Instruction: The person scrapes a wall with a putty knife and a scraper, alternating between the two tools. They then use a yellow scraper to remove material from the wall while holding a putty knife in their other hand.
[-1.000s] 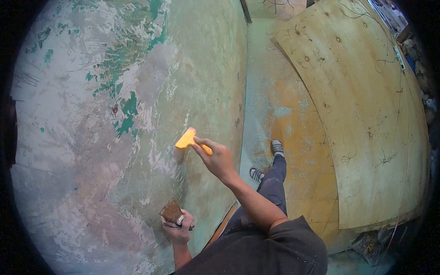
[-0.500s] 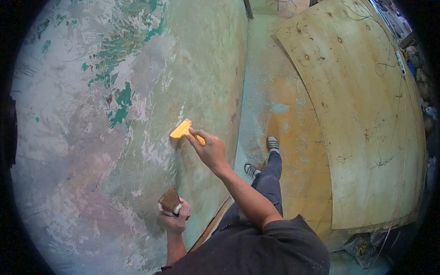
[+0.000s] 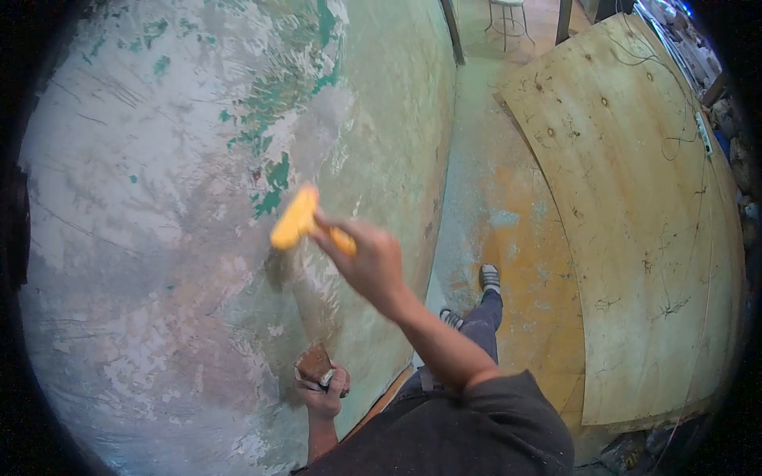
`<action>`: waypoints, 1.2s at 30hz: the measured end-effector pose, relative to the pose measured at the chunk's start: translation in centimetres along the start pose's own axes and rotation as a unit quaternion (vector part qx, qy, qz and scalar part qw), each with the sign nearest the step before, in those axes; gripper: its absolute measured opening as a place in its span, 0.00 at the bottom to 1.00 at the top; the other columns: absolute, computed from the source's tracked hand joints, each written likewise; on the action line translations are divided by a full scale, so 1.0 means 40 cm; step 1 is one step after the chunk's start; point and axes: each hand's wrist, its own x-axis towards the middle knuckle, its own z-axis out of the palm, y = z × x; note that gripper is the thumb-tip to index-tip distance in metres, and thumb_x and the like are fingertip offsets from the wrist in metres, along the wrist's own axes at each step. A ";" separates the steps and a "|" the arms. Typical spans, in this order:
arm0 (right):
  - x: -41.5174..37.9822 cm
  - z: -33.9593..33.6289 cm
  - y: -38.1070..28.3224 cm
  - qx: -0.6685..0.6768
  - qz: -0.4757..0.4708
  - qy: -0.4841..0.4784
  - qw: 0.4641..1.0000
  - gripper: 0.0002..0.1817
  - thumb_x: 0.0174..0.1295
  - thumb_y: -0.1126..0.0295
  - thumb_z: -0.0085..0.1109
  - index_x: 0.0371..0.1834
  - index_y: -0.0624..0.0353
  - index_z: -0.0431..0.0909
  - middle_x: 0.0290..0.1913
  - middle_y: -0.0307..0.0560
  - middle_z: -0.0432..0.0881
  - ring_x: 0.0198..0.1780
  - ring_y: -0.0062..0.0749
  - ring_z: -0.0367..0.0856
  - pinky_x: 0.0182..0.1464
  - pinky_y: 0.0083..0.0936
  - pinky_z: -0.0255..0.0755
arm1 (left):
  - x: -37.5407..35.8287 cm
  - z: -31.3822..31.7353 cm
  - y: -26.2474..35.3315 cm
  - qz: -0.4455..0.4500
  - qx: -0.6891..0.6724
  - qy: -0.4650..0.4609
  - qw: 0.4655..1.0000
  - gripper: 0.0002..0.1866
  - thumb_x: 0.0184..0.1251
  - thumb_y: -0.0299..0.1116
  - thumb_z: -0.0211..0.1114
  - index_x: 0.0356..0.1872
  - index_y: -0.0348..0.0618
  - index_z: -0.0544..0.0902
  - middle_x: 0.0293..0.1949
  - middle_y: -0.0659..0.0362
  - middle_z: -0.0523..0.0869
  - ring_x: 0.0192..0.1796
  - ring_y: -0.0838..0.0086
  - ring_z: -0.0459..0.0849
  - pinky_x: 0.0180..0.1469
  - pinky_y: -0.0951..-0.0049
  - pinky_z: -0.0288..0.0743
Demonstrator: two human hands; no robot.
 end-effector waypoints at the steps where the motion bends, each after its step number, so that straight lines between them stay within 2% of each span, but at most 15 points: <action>1: -0.041 0.000 -0.010 0.025 -0.005 -0.004 1.000 0.15 0.62 0.60 0.73 0.49 0.53 0.89 0.42 0.51 0.90 0.41 0.40 0.91 0.41 0.30 0.81 | 0.004 0.002 0.007 -0.028 -0.035 -0.006 0.999 0.12 0.59 0.25 0.76 0.41 0.39 0.82 0.35 0.62 0.86 0.34 0.79 0.85 0.35 0.77 0.79; 8: 0.154 0.021 -0.070 -0.058 0.043 0.040 0.997 0.16 0.63 0.55 0.72 0.48 0.50 0.90 0.37 0.54 0.89 0.39 0.38 0.91 0.38 0.28 0.79 | 0.017 -0.065 -0.027 0.089 0.078 -0.011 0.993 0.12 0.60 0.24 0.75 0.41 0.39 0.81 0.35 0.61 0.86 0.34 0.80 0.84 0.35 0.77 0.79; 10: 0.063 0.006 -0.082 -0.055 0.038 0.014 0.998 0.16 0.62 0.55 0.72 0.47 0.50 0.90 0.35 0.53 0.89 0.36 0.37 0.91 0.36 0.29 0.79 | 0.010 -0.083 -0.018 0.086 0.052 -0.005 0.995 0.11 0.60 0.24 0.74 0.41 0.39 0.81 0.33 0.62 0.85 0.32 0.80 0.84 0.34 0.77 0.78; 12: 0.020 0.017 -0.081 -0.049 -0.046 -0.004 0.998 0.16 0.63 0.54 0.71 0.47 0.51 0.90 0.35 0.51 0.89 0.34 0.37 0.91 0.35 0.29 0.78 | 0.028 -0.069 0.008 0.085 0.015 0.004 0.996 0.11 0.61 0.24 0.74 0.41 0.39 0.80 0.32 0.62 0.85 0.31 0.80 0.83 0.33 0.76 0.78; 14: 0.023 0.015 -0.098 -0.102 -0.007 -0.028 0.994 0.16 0.63 0.54 0.71 0.47 0.51 0.90 0.37 0.49 0.90 0.35 0.38 0.91 0.37 0.29 0.80 | 0.013 -0.070 0.040 0.045 -0.073 0.008 0.996 0.11 0.62 0.23 0.73 0.42 0.39 0.79 0.31 0.61 0.85 0.30 0.80 0.83 0.33 0.76 0.78; 16: 0.068 0.008 -0.113 -0.100 0.013 -0.030 0.994 0.18 0.64 0.57 0.72 0.50 0.57 0.89 0.41 0.54 0.90 0.41 0.33 0.92 0.43 0.26 0.81 | 0.033 -0.076 -0.003 0.066 -0.072 -0.005 0.995 0.12 0.62 0.23 0.73 0.43 0.39 0.80 0.30 0.62 0.85 0.28 0.80 0.82 0.32 0.76 0.78; 18: 0.054 -0.010 -0.141 -0.103 0.030 -0.044 0.993 0.17 0.64 0.58 0.71 0.50 0.57 0.89 0.43 0.55 0.90 0.42 0.32 0.92 0.43 0.26 0.81 | 0.037 -0.095 -0.037 0.104 0.062 -0.018 0.992 0.11 0.62 0.24 0.74 0.42 0.39 0.80 0.31 0.62 0.85 0.29 0.80 0.83 0.33 0.77 0.78; 21: 0.001 0.000 -0.145 -0.073 -0.051 -0.038 0.995 0.17 0.65 0.58 0.71 0.50 0.58 0.88 0.42 0.53 0.91 0.37 0.28 0.91 0.40 0.24 0.80 | 0.019 -0.094 -0.038 0.093 0.042 -0.016 0.995 0.11 0.62 0.26 0.75 0.40 0.40 0.81 0.33 0.63 0.85 0.33 0.80 0.84 0.36 0.76 0.78; 22: 0.019 0.000 -0.141 -0.074 -0.059 -0.042 0.995 0.17 0.65 0.58 0.71 0.50 0.58 0.88 0.42 0.53 0.91 0.37 0.28 0.91 0.40 0.24 0.80 | 0.020 -0.083 -0.035 0.098 0.035 -0.012 0.995 0.11 0.62 0.26 0.75 0.40 0.40 0.81 0.33 0.63 0.85 0.33 0.80 0.84 0.36 0.76 0.78; 24: 0.044 0.000 -0.159 -0.115 0.058 -0.067 0.989 0.18 0.64 0.52 0.70 0.48 0.51 0.90 0.40 0.48 0.91 0.39 0.38 0.91 0.40 0.28 0.80 | 0.006 -0.075 -0.021 0.028 -0.029 -0.045 0.998 0.12 0.61 0.28 0.76 0.39 0.40 0.81 0.36 0.62 0.86 0.39 0.80 0.84 0.40 0.74 0.79; 29: -0.033 0.017 -0.149 -0.072 -0.038 -0.022 0.996 0.18 0.64 0.50 0.70 0.48 0.50 0.90 0.38 0.49 0.91 0.35 0.38 0.90 0.39 0.27 0.80 | -0.012 -0.062 0.027 0.127 0.047 -0.052 0.989 0.12 0.61 0.28 0.76 0.41 0.40 0.81 0.34 0.62 0.85 0.36 0.79 0.85 0.38 0.75 0.79; 31: -0.032 0.019 -0.182 -0.135 0.004 -0.056 0.989 0.17 0.65 0.59 0.71 0.50 0.58 0.89 0.40 0.50 0.91 0.36 0.24 0.89 0.41 0.22 0.79 | -0.004 -0.066 0.023 0.172 0.059 -0.037 0.983 0.12 0.61 0.28 0.76 0.41 0.40 0.81 0.34 0.62 0.85 0.35 0.79 0.84 0.37 0.75 0.79; 32: -0.031 0.010 -0.184 -0.135 0.005 -0.057 0.989 0.17 0.65 0.59 0.71 0.50 0.58 0.89 0.40 0.50 0.91 0.36 0.24 0.89 0.41 0.22 0.79 | -0.008 -0.091 -0.020 0.148 0.018 -0.020 0.989 0.12 0.61 0.27 0.76 0.41 0.40 0.81 0.34 0.62 0.85 0.34 0.78 0.84 0.37 0.75 0.79; 34: 0.007 -0.019 -0.175 -0.074 0.064 -0.102 0.990 0.18 0.65 0.54 0.69 0.50 0.53 0.89 0.41 0.48 0.91 0.39 0.36 0.92 0.41 0.28 0.81 | 0.000 -0.094 -0.026 0.131 -0.029 -0.005 0.991 0.12 0.61 0.27 0.76 0.41 0.40 0.81 0.35 0.61 0.85 0.33 0.78 0.84 0.37 0.75 0.79; 36: -0.041 -0.018 -0.171 -0.076 0.003 -0.059 0.995 0.17 0.65 0.55 0.69 0.49 0.53 0.89 0.43 0.48 0.91 0.39 0.34 0.92 0.42 0.27 0.81 | -0.007 -0.087 0.020 0.084 -0.070 -0.012 0.994 0.12 0.61 0.26 0.76 0.41 0.39 0.81 0.35 0.61 0.85 0.35 0.78 0.85 0.38 0.75 0.80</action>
